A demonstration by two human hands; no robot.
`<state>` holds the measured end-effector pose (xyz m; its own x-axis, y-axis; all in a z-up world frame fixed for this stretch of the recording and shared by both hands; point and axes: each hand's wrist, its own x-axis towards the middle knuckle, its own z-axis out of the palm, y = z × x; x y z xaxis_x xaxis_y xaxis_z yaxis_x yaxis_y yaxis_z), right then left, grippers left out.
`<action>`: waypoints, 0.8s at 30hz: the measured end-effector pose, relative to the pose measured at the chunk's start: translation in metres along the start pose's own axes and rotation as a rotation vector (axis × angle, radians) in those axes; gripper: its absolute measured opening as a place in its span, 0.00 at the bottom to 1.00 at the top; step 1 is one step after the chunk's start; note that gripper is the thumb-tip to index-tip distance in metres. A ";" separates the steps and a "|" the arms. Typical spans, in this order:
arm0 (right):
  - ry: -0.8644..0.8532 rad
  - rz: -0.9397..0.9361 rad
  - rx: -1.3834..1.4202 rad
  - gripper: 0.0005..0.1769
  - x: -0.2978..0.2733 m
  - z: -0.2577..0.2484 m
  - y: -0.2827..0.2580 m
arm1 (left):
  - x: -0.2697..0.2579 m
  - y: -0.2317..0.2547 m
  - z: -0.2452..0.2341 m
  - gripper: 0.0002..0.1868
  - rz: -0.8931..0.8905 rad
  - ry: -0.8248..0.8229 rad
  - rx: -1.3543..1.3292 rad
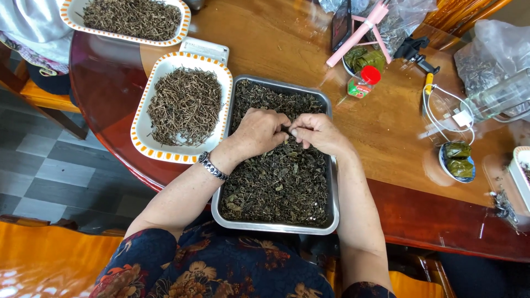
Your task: Manually sorting dried tea leaves by picking out stems and debris from a metal tray and placing them into plastic containers.
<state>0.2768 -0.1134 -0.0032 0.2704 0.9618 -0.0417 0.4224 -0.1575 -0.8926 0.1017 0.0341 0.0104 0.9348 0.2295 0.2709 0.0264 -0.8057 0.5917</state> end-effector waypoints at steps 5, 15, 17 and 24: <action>-0.010 0.049 -0.023 0.05 -0.002 0.001 -0.010 | 0.001 -0.008 0.011 0.22 -0.034 -0.097 0.099; -0.163 0.068 0.157 0.08 -0.022 -0.002 -0.042 | 0.003 -0.011 0.013 0.16 -0.081 0.133 0.097; -0.170 0.074 0.148 0.08 -0.024 -0.002 -0.046 | 0.003 -0.014 0.017 0.20 -0.126 0.122 0.139; 0.010 0.260 -0.081 0.11 -0.019 -0.027 -0.015 | 0.013 -0.019 0.015 0.29 -0.260 -0.090 0.401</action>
<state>0.2891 -0.1350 0.0228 0.3875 0.8844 -0.2602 0.4051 -0.4169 -0.8137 0.1191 0.0442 -0.0085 0.9057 0.4170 0.0760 0.3806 -0.8791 0.2870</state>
